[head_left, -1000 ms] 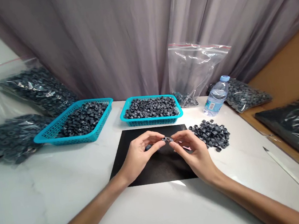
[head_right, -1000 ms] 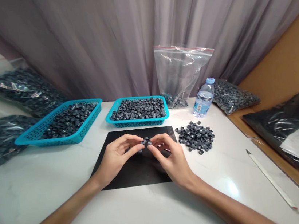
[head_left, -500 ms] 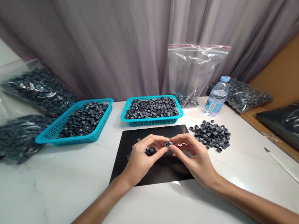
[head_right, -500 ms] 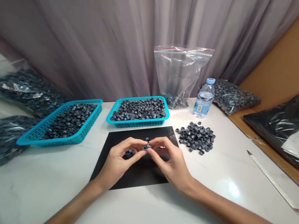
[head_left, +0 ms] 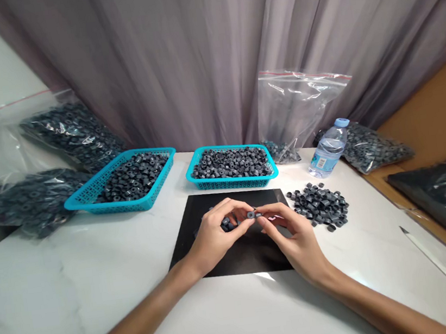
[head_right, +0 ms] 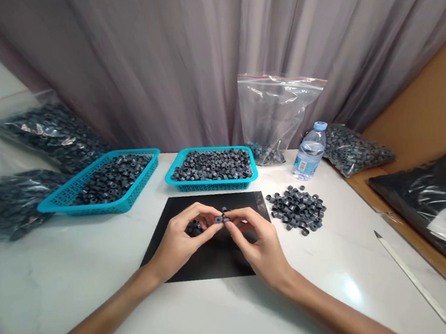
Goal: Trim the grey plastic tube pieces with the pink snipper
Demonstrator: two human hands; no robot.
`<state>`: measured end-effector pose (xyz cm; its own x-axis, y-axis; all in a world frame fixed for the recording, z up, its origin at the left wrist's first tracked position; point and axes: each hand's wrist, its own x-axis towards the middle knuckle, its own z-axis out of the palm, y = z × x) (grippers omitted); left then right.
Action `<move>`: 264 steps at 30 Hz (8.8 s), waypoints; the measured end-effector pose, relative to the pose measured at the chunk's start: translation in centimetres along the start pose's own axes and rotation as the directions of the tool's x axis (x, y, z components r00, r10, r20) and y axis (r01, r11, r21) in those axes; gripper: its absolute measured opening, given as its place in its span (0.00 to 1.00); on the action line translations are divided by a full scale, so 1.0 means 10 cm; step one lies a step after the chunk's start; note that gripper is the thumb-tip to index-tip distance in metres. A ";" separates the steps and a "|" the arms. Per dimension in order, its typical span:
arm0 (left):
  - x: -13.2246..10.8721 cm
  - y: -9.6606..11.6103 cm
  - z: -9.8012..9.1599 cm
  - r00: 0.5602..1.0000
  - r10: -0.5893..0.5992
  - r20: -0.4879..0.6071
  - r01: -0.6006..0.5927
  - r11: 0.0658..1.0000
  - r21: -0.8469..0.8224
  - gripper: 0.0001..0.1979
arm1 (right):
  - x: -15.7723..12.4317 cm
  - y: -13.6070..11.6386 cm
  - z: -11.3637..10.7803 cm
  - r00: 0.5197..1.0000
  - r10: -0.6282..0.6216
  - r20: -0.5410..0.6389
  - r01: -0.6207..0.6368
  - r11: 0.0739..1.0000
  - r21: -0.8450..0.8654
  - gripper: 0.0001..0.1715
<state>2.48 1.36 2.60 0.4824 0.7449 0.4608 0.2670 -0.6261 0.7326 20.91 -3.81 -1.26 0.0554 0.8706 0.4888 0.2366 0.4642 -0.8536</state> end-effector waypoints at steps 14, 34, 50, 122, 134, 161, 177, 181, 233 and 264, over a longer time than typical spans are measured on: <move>-0.04 -0.03 0.00 0.997 0.057 0.045 -0.058 0.998 0.039 0.08 | -0.01 0.02 -0.01 1.000 0.001 -0.011 -0.001 1.000 0.002 0.09; 0.00 -0.01 0.02 0.983 -0.172 0.066 0.184 0.946 -0.267 0.10 | -0.02 0.07 -0.01 0.998 -0.016 -0.053 0.015 1.000 -0.024 0.08; 0.02 -0.02 0.04 0.947 -0.302 0.107 0.317 0.832 -0.456 0.16 | 0.01 0.05 -0.02 0.993 0.023 -0.114 -0.027 0.999 -0.030 0.10; 0.00 -0.02 0.06 0.868 -0.446 0.218 0.478 0.634 -0.608 0.12 | -0.02 0.02 -0.05 0.985 -0.173 -0.022 0.165 0.966 -0.197 0.01; 0.01 -0.04 0.07 0.892 -0.406 0.199 0.443 0.696 -0.565 0.11 | -0.01 0.02 -0.03 0.997 -0.055 -0.053 0.046 0.987 -0.157 0.06; -0.01 -0.01 0.10 0.872 -0.432 0.231 0.465 0.580 -0.669 0.11 | 0.01 0.00 -0.06 0.999 -0.021 -0.025 0.018 0.994 -0.104 0.09; 0.00 -0.04 0.11 0.840 -0.496 0.221 0.511 0.585 -0.630 0.15 | 0.02 0.00 -0.06 0.996 -0.094 -0.010 0.090 0.976 -0.199 0.07; 0.00 -0.05 0.12 0.837 -0.505 0.210 0.509 0.579 -0.637 0.14 | 0.02 -0.01 -0.06 0.994 -0.106 0.010 0.106 0.971 -0.213 0.06; -0.06 0.07 0.13 0.982 0.153 -0.108 -0.152 0.988 0.013 0.07 | -0.02 0.00 -0.06 0.994 -0.108 0.006 0.108 0.989 -0.101 0.06; -0.09 -0.01 0.20 0.989 0.045 -0.142 -0.042 0.999 0.025 0.05 | -0.02 0.00 -0.06 0.992 -0.128 -0.022 0.125 0.985 -0.118 0.11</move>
<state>3.66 0.28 1.18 0.3705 0.7411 0.5599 0.2675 -0.6624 0.6997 21.46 -4.06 -1.25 0.0457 0.8003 0.5978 0.3543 0.5465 -0.7588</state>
